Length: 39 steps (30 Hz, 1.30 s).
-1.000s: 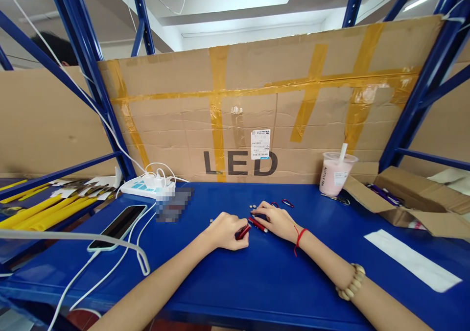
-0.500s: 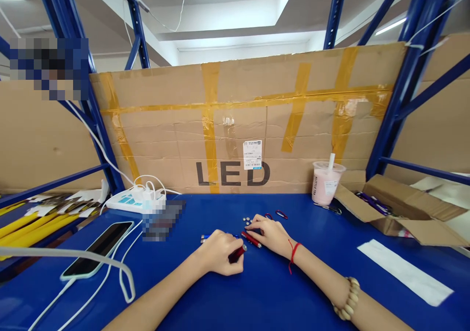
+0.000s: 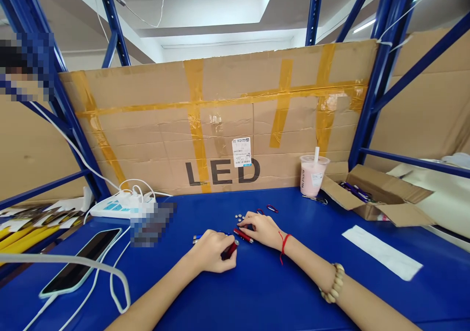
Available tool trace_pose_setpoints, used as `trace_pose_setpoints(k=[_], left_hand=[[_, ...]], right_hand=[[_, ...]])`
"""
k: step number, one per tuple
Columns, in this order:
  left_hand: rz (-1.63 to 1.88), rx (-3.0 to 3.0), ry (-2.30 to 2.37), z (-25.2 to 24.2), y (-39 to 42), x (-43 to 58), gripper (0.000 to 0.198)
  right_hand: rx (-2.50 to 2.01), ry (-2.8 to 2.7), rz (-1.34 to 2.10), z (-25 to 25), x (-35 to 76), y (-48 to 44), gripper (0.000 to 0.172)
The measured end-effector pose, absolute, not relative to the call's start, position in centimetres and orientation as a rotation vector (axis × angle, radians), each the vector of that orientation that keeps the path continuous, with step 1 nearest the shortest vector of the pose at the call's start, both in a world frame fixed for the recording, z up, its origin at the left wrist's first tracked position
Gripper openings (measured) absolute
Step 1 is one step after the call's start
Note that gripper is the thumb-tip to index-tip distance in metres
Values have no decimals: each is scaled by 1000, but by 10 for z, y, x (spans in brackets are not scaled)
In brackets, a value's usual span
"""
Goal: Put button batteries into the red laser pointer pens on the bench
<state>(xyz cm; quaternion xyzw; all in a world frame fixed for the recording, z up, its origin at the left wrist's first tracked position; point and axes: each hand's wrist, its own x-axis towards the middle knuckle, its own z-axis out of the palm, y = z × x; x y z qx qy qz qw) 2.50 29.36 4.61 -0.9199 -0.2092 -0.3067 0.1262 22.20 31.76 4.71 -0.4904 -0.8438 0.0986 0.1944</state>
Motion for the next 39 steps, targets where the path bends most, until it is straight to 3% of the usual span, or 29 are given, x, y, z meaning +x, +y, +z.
trace_pose_setpoints(k=[19, 32, 39], left_hand=[[-855, -2734, -600, 47, 291, 27, 13], [-721, -2666, -849, 45, 299, 20, 18], [-744, -2676, -917, 43, 301, 19, 20]], right_hand=[[-1355, -2342, 274, 43, 224, 322, 24], [-1342, -2223, 274, 47, 223, 318, 24], [-946, -1905, 790, 56, 207, 304, 38]])
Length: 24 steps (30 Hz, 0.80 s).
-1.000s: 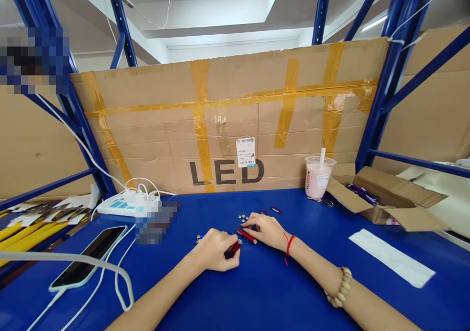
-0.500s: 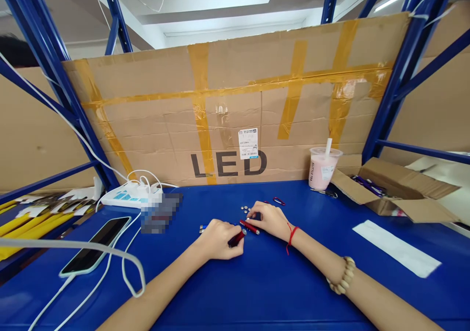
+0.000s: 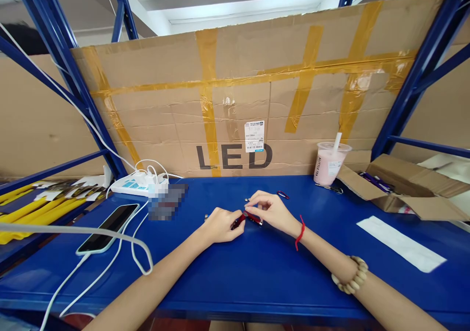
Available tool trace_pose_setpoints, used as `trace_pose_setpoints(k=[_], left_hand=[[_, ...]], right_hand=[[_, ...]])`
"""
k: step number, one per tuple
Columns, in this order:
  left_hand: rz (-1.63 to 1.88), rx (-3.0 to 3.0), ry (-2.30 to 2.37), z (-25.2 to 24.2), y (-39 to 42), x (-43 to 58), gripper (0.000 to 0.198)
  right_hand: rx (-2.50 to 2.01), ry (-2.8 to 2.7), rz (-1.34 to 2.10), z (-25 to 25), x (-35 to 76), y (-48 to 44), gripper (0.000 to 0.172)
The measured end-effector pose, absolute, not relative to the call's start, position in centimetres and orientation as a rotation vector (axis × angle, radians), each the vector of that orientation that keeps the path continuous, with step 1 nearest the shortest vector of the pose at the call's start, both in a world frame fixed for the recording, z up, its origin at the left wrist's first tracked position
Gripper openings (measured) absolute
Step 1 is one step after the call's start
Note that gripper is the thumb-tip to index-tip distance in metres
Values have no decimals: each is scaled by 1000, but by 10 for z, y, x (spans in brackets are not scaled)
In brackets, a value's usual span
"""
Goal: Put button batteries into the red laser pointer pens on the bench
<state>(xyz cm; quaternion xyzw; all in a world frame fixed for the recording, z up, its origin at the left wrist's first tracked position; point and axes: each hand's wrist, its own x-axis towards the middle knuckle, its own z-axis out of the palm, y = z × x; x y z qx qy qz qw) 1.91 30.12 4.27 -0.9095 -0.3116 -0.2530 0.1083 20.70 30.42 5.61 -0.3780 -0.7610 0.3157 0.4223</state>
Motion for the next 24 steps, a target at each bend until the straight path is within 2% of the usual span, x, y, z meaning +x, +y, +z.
trace_pose_setpoints(k=[9, 20, 24], left_hand=[[-689, -2749, -1078, 40, 303, 17, 23], [-433, -2750, -1401, 52, 294, 24, 18], [-415, -2735, -1425, 53, 292, 26, 23]], right_hand=[[-923, -1949, 814, 50, 199, 300, 40], [-940, -2163, 181, 43, 201, 296, 19], [-940, -2063, 124, 48, 202, 295, 19]])
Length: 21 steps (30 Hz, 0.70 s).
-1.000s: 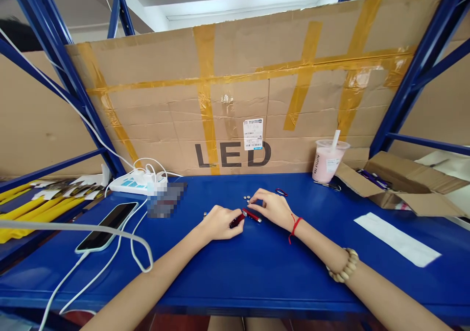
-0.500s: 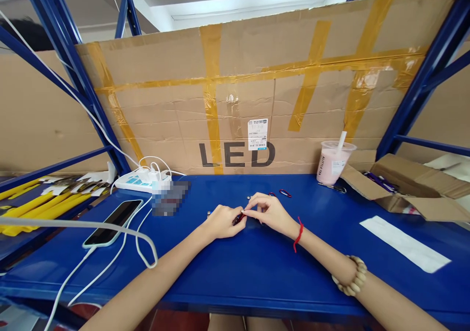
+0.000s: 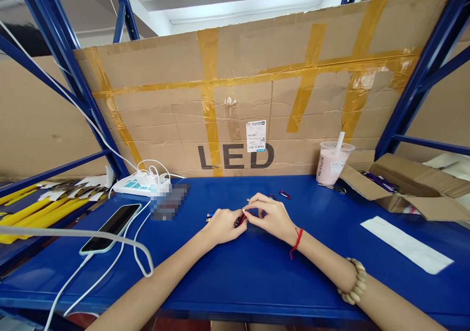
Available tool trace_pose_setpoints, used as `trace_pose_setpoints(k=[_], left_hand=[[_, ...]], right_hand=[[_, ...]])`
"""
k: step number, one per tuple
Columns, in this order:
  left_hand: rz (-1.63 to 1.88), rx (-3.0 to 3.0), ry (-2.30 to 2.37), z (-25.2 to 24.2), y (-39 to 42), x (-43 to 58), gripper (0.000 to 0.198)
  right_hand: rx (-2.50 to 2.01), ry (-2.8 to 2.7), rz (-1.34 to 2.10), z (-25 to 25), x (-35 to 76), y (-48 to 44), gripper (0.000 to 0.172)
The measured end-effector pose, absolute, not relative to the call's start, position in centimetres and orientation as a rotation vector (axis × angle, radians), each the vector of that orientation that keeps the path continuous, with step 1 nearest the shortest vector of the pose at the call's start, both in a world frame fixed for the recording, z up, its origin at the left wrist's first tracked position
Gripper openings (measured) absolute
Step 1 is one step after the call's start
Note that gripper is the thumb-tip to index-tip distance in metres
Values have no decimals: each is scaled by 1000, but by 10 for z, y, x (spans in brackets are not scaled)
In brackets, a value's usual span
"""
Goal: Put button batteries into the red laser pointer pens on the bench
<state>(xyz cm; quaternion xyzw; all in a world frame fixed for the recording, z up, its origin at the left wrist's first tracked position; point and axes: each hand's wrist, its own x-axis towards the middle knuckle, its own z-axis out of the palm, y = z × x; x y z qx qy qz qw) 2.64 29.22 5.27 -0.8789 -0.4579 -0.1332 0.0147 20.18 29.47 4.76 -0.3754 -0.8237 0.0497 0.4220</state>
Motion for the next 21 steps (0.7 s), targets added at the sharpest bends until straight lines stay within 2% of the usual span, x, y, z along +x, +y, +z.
trace_pose_setpoints(k=[14, 21], left_hand=[[-460, -2816, -1385, 54, 295, 20, 26], [-359, -2794, -1417, 56, 294, 20, 29]], right_hand=[[-930, -2042, 311, 46, 206, 302, 23], [-934, -2039, 356, 49, 206, 301, 25]])
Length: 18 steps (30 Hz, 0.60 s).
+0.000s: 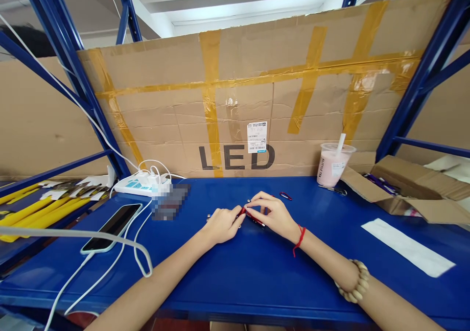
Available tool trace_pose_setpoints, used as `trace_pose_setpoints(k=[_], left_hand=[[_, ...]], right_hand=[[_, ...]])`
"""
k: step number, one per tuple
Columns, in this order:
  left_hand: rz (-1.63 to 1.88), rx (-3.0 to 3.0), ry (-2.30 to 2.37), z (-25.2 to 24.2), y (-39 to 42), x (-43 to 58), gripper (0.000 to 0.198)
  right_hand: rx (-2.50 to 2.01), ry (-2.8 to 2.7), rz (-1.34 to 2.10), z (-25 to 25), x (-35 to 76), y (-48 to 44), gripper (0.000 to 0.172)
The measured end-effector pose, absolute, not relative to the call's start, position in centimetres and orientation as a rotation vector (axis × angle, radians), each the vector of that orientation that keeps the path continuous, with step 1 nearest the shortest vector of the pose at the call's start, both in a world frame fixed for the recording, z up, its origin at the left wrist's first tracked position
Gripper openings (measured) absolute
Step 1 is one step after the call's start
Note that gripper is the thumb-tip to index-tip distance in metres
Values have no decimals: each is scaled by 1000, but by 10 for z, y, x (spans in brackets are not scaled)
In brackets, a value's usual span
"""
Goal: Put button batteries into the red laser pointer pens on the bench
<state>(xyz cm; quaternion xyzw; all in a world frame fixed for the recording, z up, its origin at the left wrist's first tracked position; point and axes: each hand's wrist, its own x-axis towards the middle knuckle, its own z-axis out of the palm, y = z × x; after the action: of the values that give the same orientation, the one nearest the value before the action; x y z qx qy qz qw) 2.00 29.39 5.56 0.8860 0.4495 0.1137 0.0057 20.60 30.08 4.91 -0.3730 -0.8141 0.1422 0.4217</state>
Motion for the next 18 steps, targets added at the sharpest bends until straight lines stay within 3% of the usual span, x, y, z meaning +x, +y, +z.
trace_pose_setpoints(k=[10, 18], left_hand=[[335, 2880, 1393, 53, 295, 20, 31], [522, 2967, 1291, 49, 297, 19, 26]], right_hand=[[-968, -2133, 389, 47, 206, 301, 27], [-950, -2167, 307, 50, 205, 298, 25]])
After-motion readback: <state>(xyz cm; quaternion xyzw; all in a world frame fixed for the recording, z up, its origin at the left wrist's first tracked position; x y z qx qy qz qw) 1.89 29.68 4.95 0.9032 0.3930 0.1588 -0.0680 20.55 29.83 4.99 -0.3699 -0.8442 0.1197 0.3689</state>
